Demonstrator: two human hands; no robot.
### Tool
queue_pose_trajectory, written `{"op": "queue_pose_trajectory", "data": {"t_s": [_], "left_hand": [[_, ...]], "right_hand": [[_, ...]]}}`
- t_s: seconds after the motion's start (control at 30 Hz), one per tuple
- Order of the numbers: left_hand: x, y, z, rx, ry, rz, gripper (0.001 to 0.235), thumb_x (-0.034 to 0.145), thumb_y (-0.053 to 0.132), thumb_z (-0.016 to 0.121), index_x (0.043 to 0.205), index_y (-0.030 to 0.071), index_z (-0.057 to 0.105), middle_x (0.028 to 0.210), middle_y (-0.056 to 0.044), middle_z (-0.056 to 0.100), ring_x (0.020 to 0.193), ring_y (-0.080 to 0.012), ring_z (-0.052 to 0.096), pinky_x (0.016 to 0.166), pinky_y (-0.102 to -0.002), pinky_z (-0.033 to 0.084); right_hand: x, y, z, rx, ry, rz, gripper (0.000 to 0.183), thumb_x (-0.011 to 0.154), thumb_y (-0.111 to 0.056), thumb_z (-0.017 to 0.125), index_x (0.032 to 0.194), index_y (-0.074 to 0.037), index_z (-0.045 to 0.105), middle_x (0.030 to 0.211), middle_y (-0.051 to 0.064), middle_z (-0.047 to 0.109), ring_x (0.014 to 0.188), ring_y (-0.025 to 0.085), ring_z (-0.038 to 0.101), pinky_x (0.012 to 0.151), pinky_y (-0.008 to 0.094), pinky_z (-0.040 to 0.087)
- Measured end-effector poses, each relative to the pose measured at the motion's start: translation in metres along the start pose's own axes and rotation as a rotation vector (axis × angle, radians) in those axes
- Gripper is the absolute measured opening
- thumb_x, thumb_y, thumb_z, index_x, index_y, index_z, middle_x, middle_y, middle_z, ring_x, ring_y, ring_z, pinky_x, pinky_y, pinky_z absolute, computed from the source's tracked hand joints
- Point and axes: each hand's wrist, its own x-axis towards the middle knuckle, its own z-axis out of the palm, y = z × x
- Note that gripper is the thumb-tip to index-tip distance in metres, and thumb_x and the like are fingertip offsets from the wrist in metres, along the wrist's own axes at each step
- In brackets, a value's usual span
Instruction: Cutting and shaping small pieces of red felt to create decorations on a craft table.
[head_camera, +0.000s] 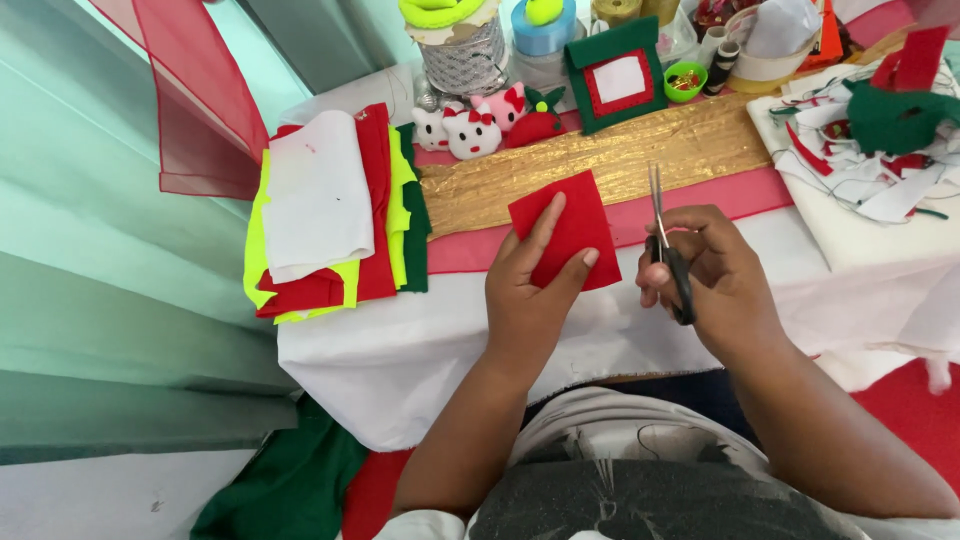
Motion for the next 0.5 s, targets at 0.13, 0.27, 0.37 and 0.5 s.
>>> {"op": "queue_pose_trajectory", "data": {"t_s": [0.13, 0.27, 0.37, 0.5], "left_hand": [[0.001, 0.014, -0.002, 0.002, 0.032, -0.028, 0.062, 0.092, 0.016, 0.078, 0.149, 0.016, 0.054, 0.128, -0.020, 0.062, 0.120, -0.0291, 0.065, 0.098, -0.042, 0.055], [0.001, 0.010, -0.008, 0.036, 0.080, -0.028, 0.069, 0.091, 0.018, 0.078, 0.153, 0.017, 0.049, 0.135, -0.021, 0.058, 0.126, -0.0311, 0.061, 0.104, -0.045, 0.052], [0.004, 0.013, -0.012, 0.047, 0.117, -0.014, 0.075, 0.090, 0.019, 0.079, 0.156, 0.017, 0.045, 0.139, -0.021, 0.055, 0.129, -0.0312, 0.058, 0.107, -0.045, 0.049], [0.008, 0.018, -0.013, -0.001, 0.137, -0.024, 0.083, 0.087, 0.023, 0.081, 0.159, 0.016, 0.040, 0.145, -0.022, 0.051, 0.130, -0.0315, 0.057, 0.107, -0.044, 0.051]], "right_hand": [[-0.004, 0.001, 0.000, -0.043, -0.066, -0.013, 0.041, 0.087, -0.008, 0.075, 0.123, 0.000, 0.058, 0.066, 0.017, 0.064, 0.053, 0.021, 0.065, 0.046, 0.026, 0.047], [-0.013, 0.009, 0.004, -0.042, -0.122, 0.010, 0.045, 0.082, -0.003, 0.078, 0.124, 0.000, 0.061, 0.065, 0.016, 0.064, 0.054, 0.022, 0.068, 0.051, 0.028, 0.050], [-0.013, 0.010, 0.007, -0.065, -0.152, 0.019, 0.047, 0.080, 0.000, 0.079, 0.125, 0.001, 0.062, 0.064, 0.016, 0.065, 0.054, 0.024, 0.070, 0.055, 0.032, 0.053], [-0.011, 0.008, 0.007, -0.065, -0.225, 0.030, 0.049, 0.079, 0.000, 0.079, 0.125, 0.001, 0.062, 0.063, 0.015, 0.065, 0.053, 0.023, 0.068, 0.057, 0.033, 0.050]]}}
